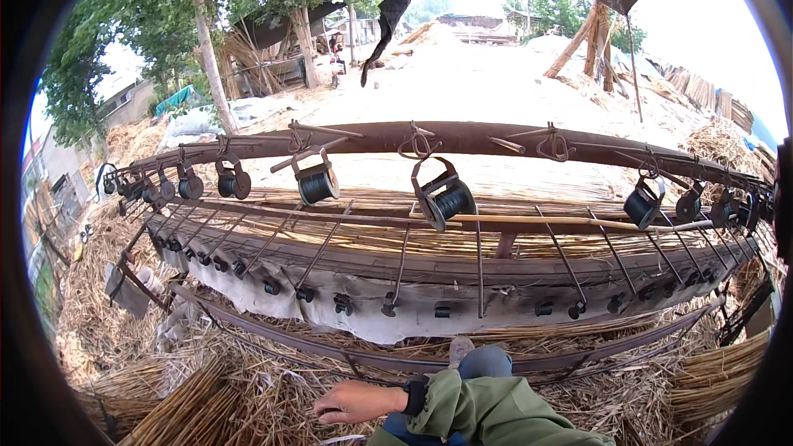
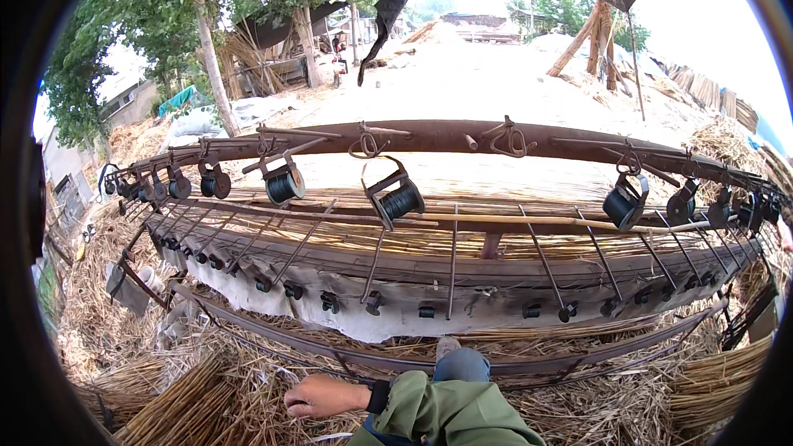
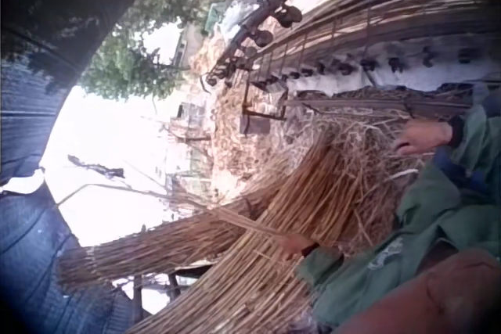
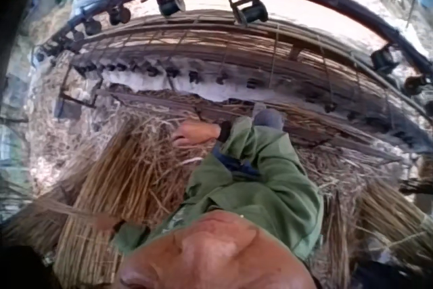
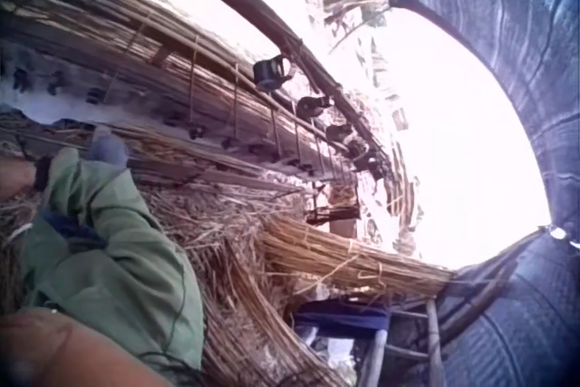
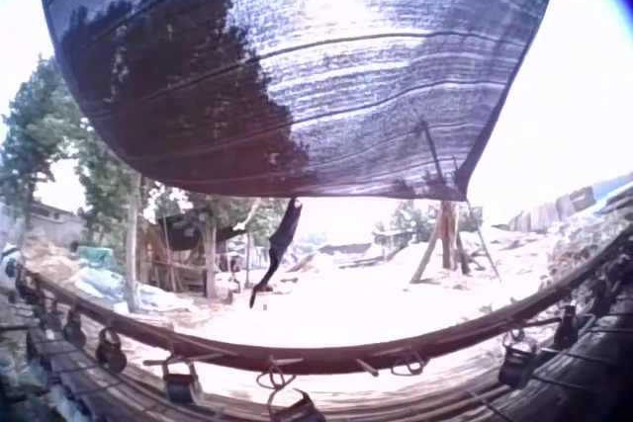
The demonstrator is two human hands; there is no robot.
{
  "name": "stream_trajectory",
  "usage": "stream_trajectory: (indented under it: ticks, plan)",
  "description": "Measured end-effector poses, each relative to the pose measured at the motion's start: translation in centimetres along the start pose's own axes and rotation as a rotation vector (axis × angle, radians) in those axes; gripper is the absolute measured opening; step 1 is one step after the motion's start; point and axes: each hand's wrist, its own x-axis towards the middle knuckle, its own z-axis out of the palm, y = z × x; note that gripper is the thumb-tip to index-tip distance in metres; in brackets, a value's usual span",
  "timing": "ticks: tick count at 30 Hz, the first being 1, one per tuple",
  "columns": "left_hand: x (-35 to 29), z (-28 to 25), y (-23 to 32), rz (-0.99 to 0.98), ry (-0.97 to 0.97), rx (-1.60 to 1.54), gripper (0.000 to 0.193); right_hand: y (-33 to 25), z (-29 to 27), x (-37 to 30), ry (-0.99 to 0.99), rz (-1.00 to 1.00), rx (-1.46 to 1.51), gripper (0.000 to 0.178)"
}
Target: The recorder is weaving or assembling reed stalks into a mat using a large circular machine with tension weights.
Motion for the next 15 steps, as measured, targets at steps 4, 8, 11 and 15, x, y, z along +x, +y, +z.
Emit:
stream_trajectory:
  ticks: [4, 8, 11, 15]
  plan:
    - [-5.1, 0.3, 8.5, 0.278, -0.026, -0.151, 0.031, -1.8, 0.4, 1.7, -0.03, 0.003, 0.018, 0.029]
    - [-9.5, 0.7, 13.5, 0.474, -0.036, -0.219, 0.033, -2.7, 1.9, 5.4, 0.012, 0.038, 0.055, 0.039]
    - [-12.0, 1.2, 15.3, 0.519, -0.042, -0.243, 0.034, -2.7, 4.5, 8.6, 0.016, -0.002, 0.177, 0.052]
    - [-15.0, 1.9, 15.4, 0.335, -0.32, -0.566, 0.026, -3.1, 8.0, 11.5, -0.045, 0.037, 0.321, 0.056]
